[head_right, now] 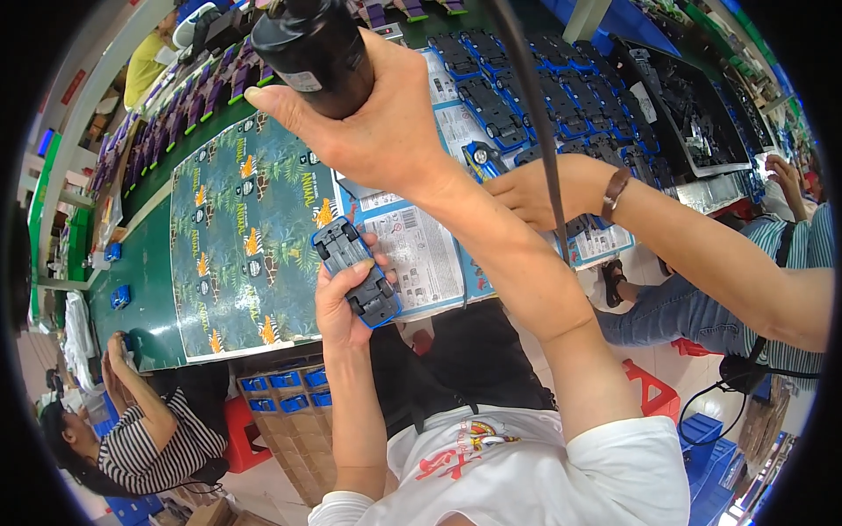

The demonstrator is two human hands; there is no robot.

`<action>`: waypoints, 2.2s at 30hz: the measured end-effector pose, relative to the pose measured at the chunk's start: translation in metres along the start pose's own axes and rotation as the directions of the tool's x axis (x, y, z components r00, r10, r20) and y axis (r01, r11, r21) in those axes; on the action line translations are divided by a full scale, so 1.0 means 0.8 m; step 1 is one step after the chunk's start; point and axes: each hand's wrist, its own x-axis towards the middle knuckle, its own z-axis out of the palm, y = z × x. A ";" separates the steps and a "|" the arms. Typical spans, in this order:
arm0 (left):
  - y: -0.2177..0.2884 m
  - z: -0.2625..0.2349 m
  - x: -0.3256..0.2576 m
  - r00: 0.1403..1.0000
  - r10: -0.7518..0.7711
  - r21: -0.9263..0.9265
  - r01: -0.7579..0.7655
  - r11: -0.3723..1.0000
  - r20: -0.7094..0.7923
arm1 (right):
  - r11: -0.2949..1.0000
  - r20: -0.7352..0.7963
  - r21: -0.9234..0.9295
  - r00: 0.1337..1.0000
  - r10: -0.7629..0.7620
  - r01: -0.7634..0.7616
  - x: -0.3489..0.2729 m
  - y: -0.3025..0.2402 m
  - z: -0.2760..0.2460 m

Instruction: The person assembles toy cars by driving screws into their undersides using an electric screwdriver, then attaching wheels onto them by hand.

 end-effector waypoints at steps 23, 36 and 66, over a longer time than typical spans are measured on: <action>-0.007 -0.002 0.002 0.997 0.077 -0.005 -0.077 0.997 -0.024 | 0.677 0.016 0.608 0.859 0.512 -0.415 -0.066 -0.073 -0.066; -0.005 0.009 0.003 0.995 0.046 0.031 -0.043 0.999 -0.083 | 0.674 0.142 0.605 0.891 0.431 -0.423 -0.109 -0.097 -0.045; -0.002 0.000 0.012 0.992 -0.113 -0.188 0.101 0.977 -0.054 | 0.774 0.431 0.395 0.844 0.321 -0.496 -0.124 -0.099 -0.027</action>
